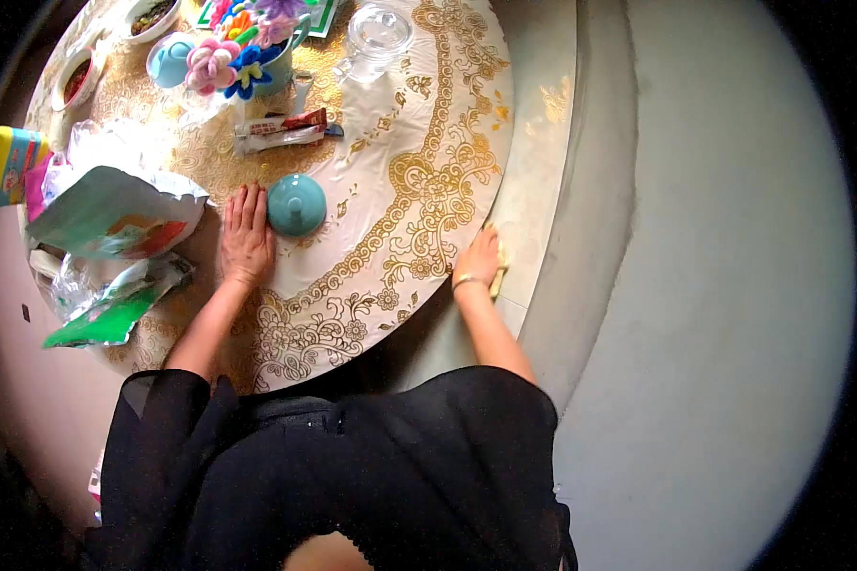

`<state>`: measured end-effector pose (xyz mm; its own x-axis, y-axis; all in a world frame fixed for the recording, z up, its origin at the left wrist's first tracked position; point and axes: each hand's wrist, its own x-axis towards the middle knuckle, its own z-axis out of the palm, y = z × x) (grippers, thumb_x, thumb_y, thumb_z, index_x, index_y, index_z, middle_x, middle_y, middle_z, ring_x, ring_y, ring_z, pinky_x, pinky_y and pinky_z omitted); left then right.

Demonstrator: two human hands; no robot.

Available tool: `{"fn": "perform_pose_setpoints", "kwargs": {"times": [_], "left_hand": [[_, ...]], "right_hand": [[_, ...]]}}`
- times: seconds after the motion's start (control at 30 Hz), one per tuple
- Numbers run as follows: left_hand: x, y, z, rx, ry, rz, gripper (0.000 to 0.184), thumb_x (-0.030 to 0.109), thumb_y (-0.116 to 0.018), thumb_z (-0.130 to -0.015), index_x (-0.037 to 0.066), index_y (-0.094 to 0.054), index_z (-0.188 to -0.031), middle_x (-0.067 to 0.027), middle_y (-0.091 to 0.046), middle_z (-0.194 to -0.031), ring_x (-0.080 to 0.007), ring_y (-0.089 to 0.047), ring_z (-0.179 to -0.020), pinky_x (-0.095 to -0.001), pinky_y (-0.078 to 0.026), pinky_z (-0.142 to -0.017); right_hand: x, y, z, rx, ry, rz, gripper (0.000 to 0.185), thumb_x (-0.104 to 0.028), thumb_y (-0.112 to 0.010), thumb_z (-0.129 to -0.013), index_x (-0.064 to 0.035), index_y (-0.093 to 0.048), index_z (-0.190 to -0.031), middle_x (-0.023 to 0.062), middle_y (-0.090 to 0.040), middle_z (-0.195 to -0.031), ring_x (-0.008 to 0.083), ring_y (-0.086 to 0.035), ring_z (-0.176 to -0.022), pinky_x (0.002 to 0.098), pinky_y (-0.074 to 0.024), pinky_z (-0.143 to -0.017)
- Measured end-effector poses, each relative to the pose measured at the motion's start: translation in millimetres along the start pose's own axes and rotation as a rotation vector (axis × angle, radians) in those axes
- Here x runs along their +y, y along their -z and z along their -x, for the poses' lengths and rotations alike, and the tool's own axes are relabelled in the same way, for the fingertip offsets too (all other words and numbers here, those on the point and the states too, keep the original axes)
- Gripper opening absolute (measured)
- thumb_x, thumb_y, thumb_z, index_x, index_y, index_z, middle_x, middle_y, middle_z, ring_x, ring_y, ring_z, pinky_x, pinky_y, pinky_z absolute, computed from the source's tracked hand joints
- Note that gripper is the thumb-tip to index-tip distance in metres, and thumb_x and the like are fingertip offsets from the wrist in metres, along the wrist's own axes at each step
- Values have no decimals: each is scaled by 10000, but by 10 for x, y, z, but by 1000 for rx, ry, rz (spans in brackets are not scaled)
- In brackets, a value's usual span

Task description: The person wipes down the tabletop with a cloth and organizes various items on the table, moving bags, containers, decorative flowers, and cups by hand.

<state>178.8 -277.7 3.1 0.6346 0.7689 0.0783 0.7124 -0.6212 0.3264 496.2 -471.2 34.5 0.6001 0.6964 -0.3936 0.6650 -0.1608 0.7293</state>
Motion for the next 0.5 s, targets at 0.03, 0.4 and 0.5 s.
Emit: {"fn": "perform_pose_setpoints", "kwargs": {"times": [0.03, 0.4, 0.5], "left_hand": [[9, 16, 3, 10, 0, -10, 643, 173, -492, -766, 18, -262, -1346, -117, -253, -1410, -286, -196, -1326, -430, -135, -1096], [-33, -6, -28, 24, -3, -17, 653, 196, -506, -759, 16, -271, -1341, -122, -254, -1407, -286, -196, -1323, -432, -131, -1097], [-8, -16, 5, 27, -5, -11, 654, 204, -509, -756, 19, -277, -1339, -122, -257, -1405, -290, -202, -1320, -433, -129, -1097]], "right_hand": [[-74, -89, 129, -74, 45, -7, 391, -162, -404, -851, 0, -523, -1185, 141, -423, -1295, 284, -348, -1188, 352, -277, -978], [173, 137, -37, -16, 61, 162, 386, -189, -383, -869, 6, -553, -1155, 164, -373, -1336, 328, -298, -1228, 445, -186, -1036], [159, -5, 16, 5, 62, 191, 388, -200, -384, -865, 7, -564, -1139, 167, -406, -1295, 323, -310, -1211, 431, -200, -1020]]}}
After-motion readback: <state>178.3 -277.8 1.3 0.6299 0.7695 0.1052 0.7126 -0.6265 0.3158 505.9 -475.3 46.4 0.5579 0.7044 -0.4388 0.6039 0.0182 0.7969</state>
